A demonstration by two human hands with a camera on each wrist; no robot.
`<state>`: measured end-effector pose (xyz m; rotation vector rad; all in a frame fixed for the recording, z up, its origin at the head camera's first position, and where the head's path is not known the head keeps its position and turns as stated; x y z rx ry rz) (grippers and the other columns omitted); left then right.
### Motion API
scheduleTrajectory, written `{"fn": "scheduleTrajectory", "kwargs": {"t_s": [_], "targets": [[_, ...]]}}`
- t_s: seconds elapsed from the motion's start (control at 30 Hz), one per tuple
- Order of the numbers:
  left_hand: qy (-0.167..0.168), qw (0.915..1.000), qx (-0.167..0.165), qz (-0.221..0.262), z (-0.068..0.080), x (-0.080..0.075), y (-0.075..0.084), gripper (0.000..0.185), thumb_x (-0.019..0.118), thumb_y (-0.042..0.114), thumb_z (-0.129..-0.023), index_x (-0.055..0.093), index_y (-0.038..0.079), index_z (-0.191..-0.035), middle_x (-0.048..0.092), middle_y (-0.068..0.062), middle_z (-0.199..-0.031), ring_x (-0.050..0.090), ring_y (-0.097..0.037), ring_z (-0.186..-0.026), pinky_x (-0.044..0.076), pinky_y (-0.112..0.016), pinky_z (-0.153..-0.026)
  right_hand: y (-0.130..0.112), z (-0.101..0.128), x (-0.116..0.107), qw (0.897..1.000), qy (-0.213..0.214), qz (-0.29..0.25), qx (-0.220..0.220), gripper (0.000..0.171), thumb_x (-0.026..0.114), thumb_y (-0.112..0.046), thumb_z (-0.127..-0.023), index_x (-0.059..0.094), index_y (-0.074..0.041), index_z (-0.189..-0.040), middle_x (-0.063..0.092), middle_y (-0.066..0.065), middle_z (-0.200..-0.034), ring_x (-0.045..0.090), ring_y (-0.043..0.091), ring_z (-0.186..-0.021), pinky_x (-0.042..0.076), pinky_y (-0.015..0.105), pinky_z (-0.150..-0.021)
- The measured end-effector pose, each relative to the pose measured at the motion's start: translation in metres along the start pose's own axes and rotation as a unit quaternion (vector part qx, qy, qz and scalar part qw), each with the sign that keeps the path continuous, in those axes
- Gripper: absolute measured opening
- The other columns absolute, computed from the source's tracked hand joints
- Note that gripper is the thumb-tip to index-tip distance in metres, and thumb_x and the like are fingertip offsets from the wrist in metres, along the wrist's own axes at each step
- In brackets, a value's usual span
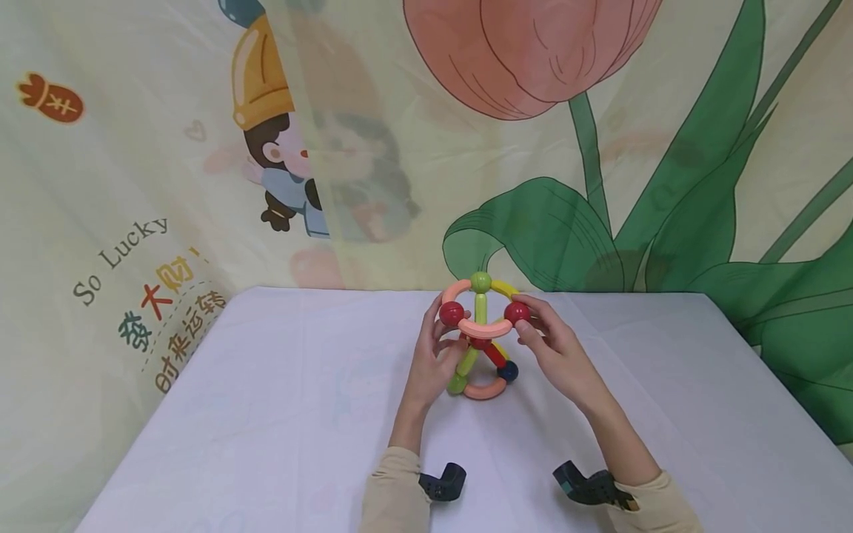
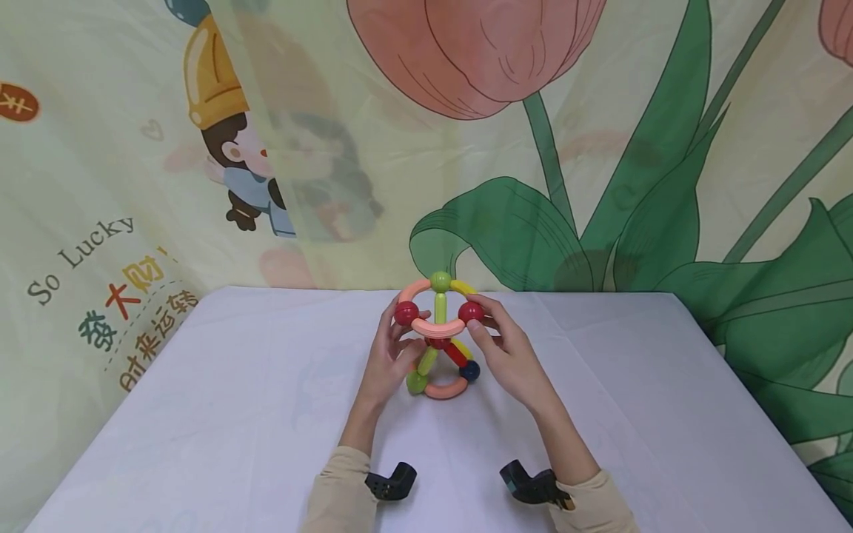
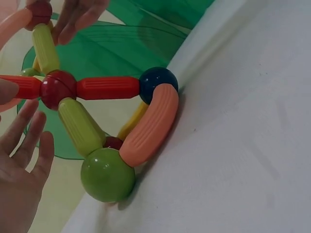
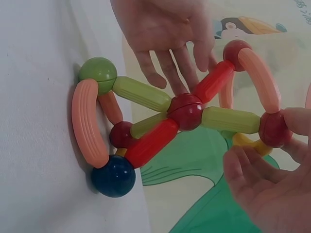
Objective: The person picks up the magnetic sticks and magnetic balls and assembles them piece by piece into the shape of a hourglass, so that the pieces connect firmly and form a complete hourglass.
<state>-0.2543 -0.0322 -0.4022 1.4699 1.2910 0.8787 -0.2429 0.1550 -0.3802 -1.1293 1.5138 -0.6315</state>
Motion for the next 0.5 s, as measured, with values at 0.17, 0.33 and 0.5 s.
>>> {"fn": "scheduleTrajectory", "kwargs": {"t_s": [0.17, 0.33, 0.5], "targets": [[0.003, 0.9996, -0.027, -0.013, 0.0, -0.001, -0.006, 0.074, 0.057, -0.001, -0.088, 0.019, 0.013, -0.15, 0.053, -0.01, -0.137, 0.05, -0.025, -0.124, 0.045, -0.039, -0.097, 0.002, 0.0, -0.003, 1.0, -0.016, -0.01, -0.004, 0.052, 0.051, -0.025, -0.097, 0.031, -0.02, -0.145, 0.047, 0.013, -0.134, 0.052, 0.03, -0.118, 0.051, 0.02, -0.082], [0.03, 0.9986, -0.034, -0.026, -0.006, -0.006, -0.03, 0.069, 0.057, 0.0, -0.088, 0.029, 0.021, -0.147, 0.054, -0.006, -0.133, 0.05, -0.022, -0.124, 0.044, -0.044, -0.098, 0.006, -0.001, -0.012, 1.0, -0.009, -0.006, -0.016, 0.049, 0.044, -0.024, -0.1, 0.028, -0.019, -0.146, 0.049, 0.015, -0.131, 0.054, 0.03, -0.114, 0.052, 0.024, -0.081], [0.071, 0.9954, -0.011, -0.064, -0.008, -0.018, -0.037, 0.054, 0.056, 0.003, -0.089, 0.045, 0.023, -0.138, 0.054, 0.0, -0.131, 0.052, -0.019, -0.12, 0.046, -0.041, -0.096, 0.02, -0.004, -0.022, 1.0, 0.002, 0.027, 0.006, 0.042, 0.043, -0.025, -0.1, 0.038, -0.011, -0.14, 0.051, 0.013, -0.131, 0.052, 0.029, -0.116, 0.052, 0.033, -0.087]]}}
Point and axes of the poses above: each hand's wrist, its own z-axis away from the middle knuckle, its own x-axis out of the palm, y = z × x, the point moved 5 cm from there along -z, towards the middle knuckle
